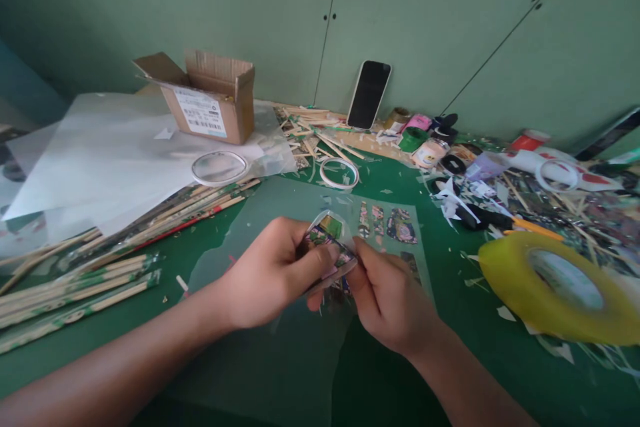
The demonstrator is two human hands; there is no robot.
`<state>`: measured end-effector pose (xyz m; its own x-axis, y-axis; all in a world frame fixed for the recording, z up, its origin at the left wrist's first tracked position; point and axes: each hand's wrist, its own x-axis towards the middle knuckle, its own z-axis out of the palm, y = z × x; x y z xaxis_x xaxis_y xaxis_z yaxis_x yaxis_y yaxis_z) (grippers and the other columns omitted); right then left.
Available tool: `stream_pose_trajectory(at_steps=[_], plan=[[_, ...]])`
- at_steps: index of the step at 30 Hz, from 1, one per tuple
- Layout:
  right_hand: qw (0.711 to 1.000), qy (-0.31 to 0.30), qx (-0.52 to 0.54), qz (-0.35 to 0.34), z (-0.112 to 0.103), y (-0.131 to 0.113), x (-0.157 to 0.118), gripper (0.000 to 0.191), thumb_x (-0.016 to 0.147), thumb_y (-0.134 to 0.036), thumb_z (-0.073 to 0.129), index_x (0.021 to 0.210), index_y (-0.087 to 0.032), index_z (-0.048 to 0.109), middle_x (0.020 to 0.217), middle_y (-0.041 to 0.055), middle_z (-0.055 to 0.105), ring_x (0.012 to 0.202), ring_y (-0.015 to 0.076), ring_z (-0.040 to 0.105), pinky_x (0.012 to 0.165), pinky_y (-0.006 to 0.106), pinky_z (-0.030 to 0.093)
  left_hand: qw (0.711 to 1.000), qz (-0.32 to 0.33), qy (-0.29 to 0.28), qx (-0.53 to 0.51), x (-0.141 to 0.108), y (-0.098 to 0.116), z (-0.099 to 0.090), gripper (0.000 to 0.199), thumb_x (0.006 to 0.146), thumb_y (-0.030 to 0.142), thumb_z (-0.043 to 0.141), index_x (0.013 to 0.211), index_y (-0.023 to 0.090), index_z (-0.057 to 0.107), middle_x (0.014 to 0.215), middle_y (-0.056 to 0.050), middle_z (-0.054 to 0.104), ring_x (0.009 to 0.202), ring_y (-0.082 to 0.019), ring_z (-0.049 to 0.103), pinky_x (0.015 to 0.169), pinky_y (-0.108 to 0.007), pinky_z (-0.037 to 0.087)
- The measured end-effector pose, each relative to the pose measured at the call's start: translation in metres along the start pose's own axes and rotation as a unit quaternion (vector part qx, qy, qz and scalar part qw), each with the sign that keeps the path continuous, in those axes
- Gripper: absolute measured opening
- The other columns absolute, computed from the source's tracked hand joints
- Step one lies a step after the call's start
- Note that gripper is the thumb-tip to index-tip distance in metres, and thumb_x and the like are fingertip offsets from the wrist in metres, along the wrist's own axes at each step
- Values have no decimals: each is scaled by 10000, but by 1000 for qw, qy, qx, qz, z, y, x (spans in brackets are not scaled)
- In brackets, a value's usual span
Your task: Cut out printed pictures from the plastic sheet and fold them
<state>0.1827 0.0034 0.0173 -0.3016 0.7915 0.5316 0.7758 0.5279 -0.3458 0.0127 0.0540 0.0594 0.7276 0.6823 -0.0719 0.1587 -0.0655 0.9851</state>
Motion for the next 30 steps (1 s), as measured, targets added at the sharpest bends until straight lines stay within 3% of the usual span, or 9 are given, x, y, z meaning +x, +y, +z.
stream_pose_trajectory(at_steps=[10,15,30], plan=[[998,-23,54,20,-3,-1,1,181,913,-152,357,811,-177,504,530,-10,558,418,140,518,407,247,320,997,-27,1,-68,0,-6,1,392,856,252,472,485,136,520,384,30,457,356,-34,322,368,-168,242],[997,-35,62,31,-3,-3,0,200,901,-148,348,848,-157,540,565,18,600,463,163,577,426,251,354,998,-38,-17,-55,0,-4,3,393,855,242,461,476,144,496,383,36,439,360,-34,314,375,-168,247],[1000,0,0,24,4,-4,1,206,829,-85,320,829,-176,505,550,23,603,437,180,575,406,266,340,995,-48,-32,-78,2,-3,4,398,849,205,434,458,142,480,385,32,438,365,-36,320,377,-177,242]])
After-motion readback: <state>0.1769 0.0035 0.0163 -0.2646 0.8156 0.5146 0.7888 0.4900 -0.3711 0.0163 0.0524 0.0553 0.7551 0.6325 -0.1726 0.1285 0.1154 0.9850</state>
